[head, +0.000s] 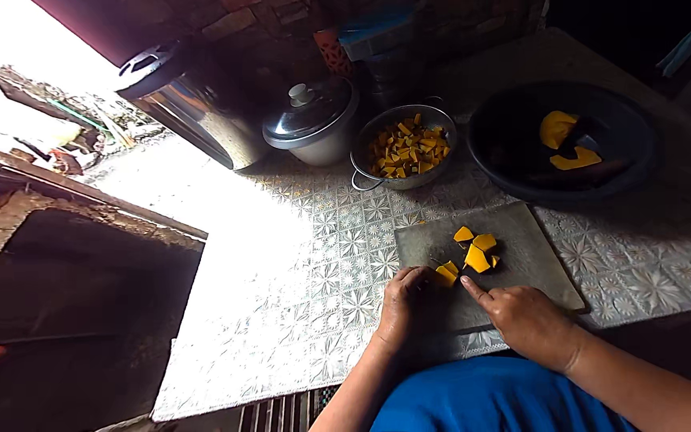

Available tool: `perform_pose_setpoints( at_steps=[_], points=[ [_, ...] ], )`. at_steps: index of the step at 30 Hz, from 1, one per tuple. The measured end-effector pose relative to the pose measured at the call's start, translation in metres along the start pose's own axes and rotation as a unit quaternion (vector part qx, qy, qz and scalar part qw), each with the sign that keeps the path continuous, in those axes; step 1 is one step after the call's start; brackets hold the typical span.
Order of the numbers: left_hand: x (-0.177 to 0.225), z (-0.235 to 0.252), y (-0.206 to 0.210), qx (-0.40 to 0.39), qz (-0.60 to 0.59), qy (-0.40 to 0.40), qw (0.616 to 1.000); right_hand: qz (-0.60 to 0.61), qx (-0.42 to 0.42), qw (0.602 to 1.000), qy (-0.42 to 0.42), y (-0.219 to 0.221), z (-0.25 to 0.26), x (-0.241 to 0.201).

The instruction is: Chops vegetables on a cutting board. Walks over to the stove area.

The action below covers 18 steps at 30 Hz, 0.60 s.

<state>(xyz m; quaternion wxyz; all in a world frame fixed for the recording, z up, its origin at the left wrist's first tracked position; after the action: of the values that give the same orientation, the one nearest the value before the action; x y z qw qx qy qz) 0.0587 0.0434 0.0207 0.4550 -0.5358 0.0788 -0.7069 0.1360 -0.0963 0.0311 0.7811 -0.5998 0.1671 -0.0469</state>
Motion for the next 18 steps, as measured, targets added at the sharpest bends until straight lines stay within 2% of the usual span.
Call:
perform_pose_setpoints(
  at_steps=[4,10,18],
  points=[
    [-0.004,-0.001,-0.001,0.0,-0.02,-0.015,1.0,0.025,0.025,0.999,0.01,0.003,-0.002,0.005],
    [-0.006,0.0,-0.002,0.0,-0.024,-0.033,0.999,0.04,0.121,0.992,-0.007,-0.017,-0.016,0.002],
    [-0.004,0.001,-0.002,0.01,-0.032,-0.016,0.999,-0.016,0.091,0.995,-0.037,-0.021,-0.016,-0.007]
  ],
)
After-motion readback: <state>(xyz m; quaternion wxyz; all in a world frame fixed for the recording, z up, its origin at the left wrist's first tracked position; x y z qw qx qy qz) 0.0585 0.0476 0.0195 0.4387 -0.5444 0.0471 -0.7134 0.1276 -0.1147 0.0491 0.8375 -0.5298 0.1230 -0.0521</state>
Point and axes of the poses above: each hand's wrist, its own z-axis towards the middle knuckle, its own y-axis out of the palm, x = y × z, the point moved 10 cm from there along z, towards the middle knuckle, and after that the axes turned 5 degrees about y, right-handed, at the moved point
